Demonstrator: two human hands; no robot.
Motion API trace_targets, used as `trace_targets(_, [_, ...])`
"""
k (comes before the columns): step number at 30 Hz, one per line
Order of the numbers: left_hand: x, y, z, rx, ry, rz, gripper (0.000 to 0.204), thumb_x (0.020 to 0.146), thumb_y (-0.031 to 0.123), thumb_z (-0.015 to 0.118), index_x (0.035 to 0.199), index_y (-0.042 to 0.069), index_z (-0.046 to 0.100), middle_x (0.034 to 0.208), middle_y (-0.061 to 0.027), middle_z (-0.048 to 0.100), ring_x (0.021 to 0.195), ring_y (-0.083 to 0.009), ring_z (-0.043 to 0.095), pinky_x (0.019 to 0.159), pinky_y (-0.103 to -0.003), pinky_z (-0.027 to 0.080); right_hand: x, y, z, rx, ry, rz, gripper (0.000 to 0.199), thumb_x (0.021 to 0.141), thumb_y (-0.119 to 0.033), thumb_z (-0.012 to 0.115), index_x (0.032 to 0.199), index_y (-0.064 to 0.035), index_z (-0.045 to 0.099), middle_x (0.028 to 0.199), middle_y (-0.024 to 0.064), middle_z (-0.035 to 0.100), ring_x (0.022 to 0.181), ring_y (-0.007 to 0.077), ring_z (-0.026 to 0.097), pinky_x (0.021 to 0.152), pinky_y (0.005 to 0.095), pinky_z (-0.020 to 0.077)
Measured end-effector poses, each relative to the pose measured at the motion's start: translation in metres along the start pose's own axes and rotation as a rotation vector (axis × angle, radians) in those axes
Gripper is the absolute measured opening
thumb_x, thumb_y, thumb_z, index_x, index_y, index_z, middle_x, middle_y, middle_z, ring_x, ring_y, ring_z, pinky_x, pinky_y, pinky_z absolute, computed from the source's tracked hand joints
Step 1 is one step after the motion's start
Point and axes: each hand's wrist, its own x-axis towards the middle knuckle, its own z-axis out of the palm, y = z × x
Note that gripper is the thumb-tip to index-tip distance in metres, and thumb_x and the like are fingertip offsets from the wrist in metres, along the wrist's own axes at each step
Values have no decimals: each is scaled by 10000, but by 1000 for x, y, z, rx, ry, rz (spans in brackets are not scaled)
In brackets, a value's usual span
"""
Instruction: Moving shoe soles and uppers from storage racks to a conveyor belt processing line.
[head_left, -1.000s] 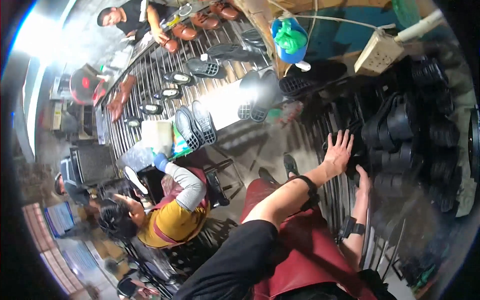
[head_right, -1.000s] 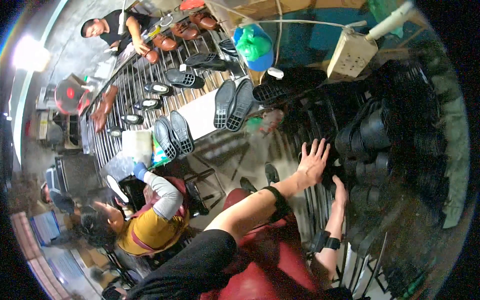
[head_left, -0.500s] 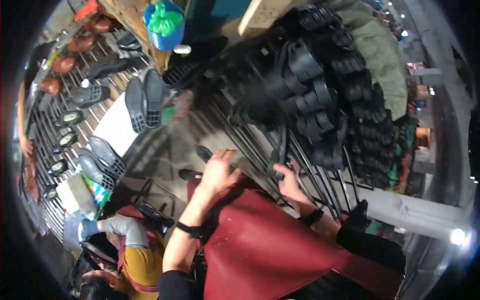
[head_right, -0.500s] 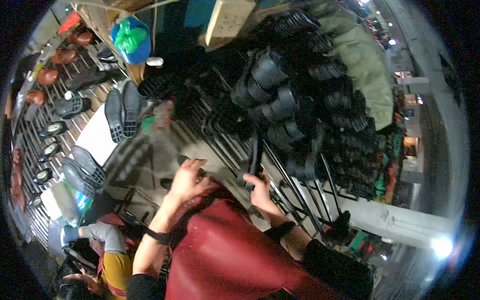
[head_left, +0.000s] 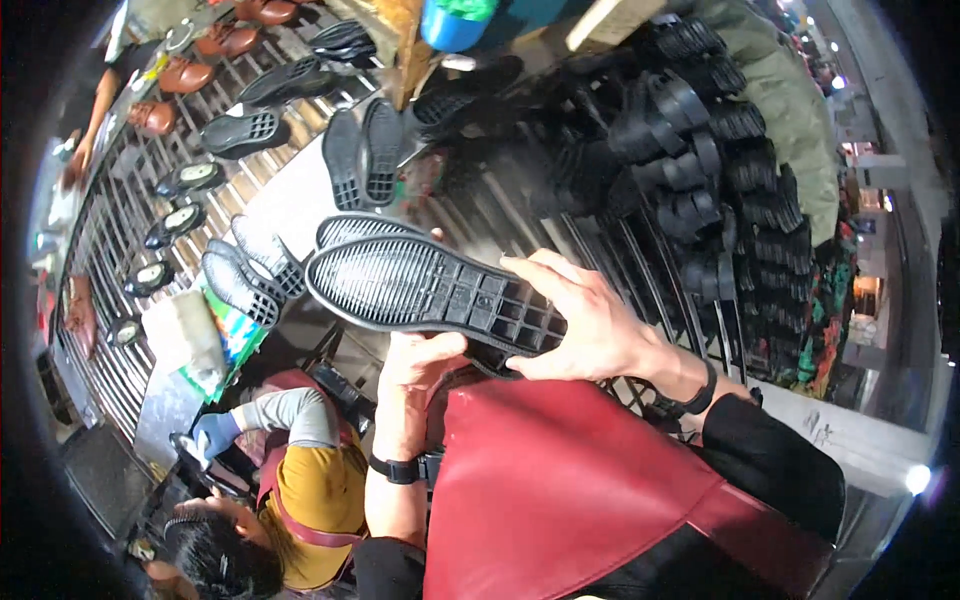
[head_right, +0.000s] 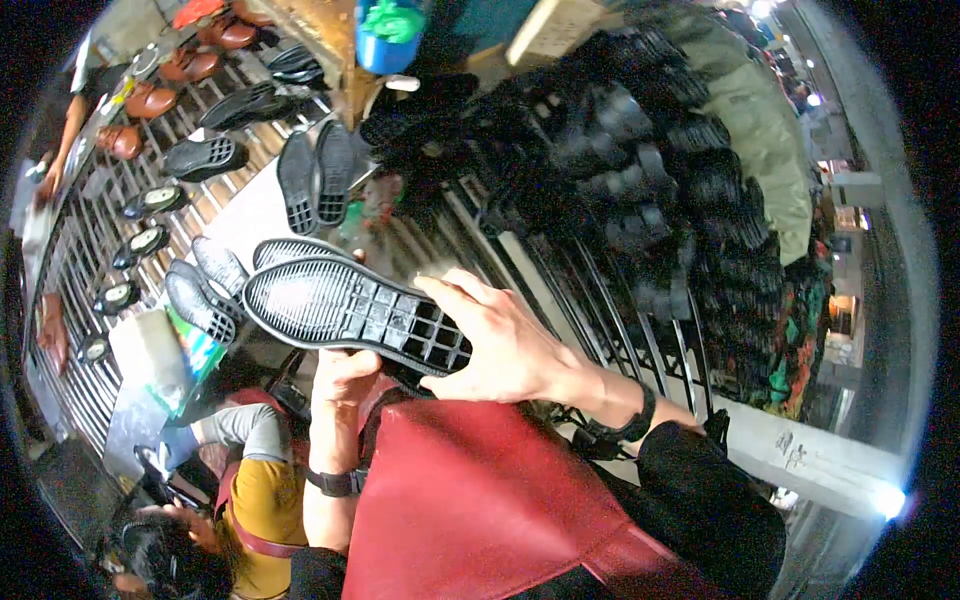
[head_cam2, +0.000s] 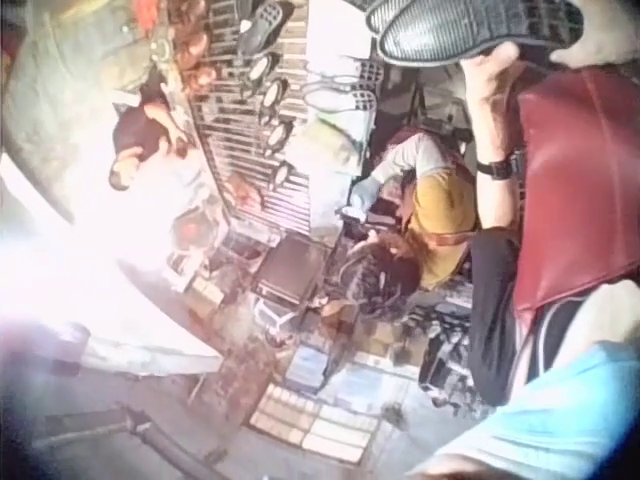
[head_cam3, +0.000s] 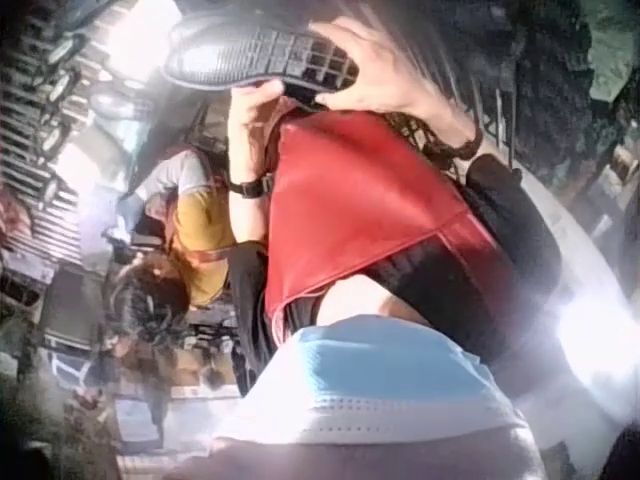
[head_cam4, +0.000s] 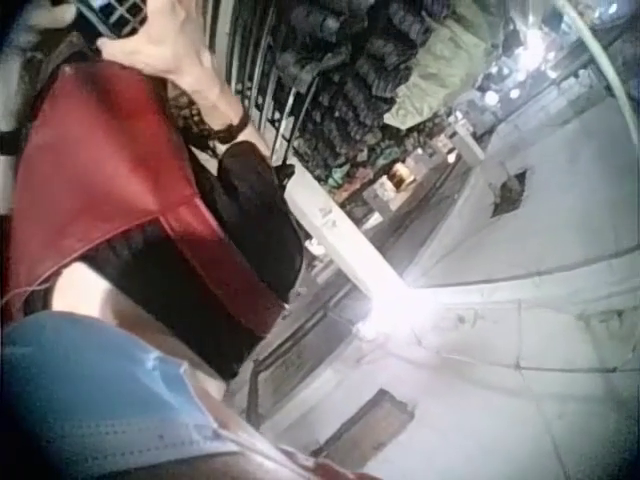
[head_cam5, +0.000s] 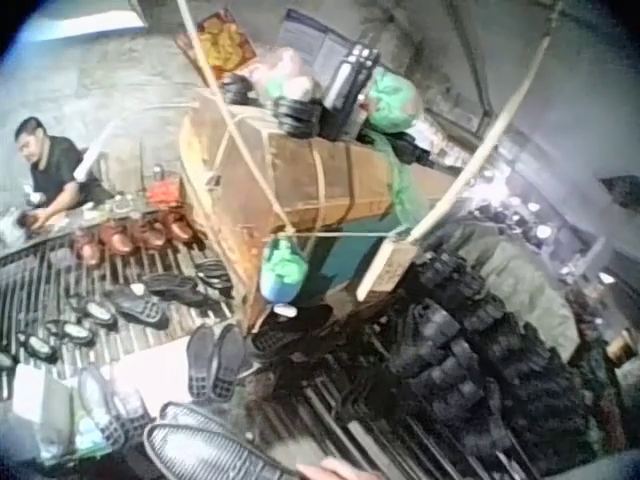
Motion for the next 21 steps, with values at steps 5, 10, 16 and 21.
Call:
trace_targets(5, [-7,46,-6,-161,18,253,1292,653,29,934,1663,136,136,1516,-132,497,1344,-282,555,1146,-437,467,66,-62,9,-191,-14,-365,834,624,-182,877,1326,125,548,1155,231,620,949,384,688,828,412,578])
trace_targets(10, [10,107,-41,-201,64,388,1250,683,-2,900,1663,141,139,1532,-138,484,1382,-286,521,1171,-456,435,159,-92,26,-210,-123,-469,819,627,-167,862,1320,135,547,1158,250,616,949,407,680,833,420,574])
trace_targets(16, [33,185,-80,-114,247,497,1169,766,-13,850,1669,123,121,1554,-140,462,1424,-285,475,1205,-443,365,290,-86,57,75,-272,-484,822,627,-153,892,1331,104,554,1126,241,634,968,379,679,848,413,549])
trace_targets(21, [50,232,-110,-30,644,484,643,860,5,757,1446,-29,494,1401,-135,595,1258,-265,618,1089,-404,496,421,-26,148,541,-173,-157,741,697,-120,922,1332,57,584,1193,96,699,1129,169,637,1050,349,474])
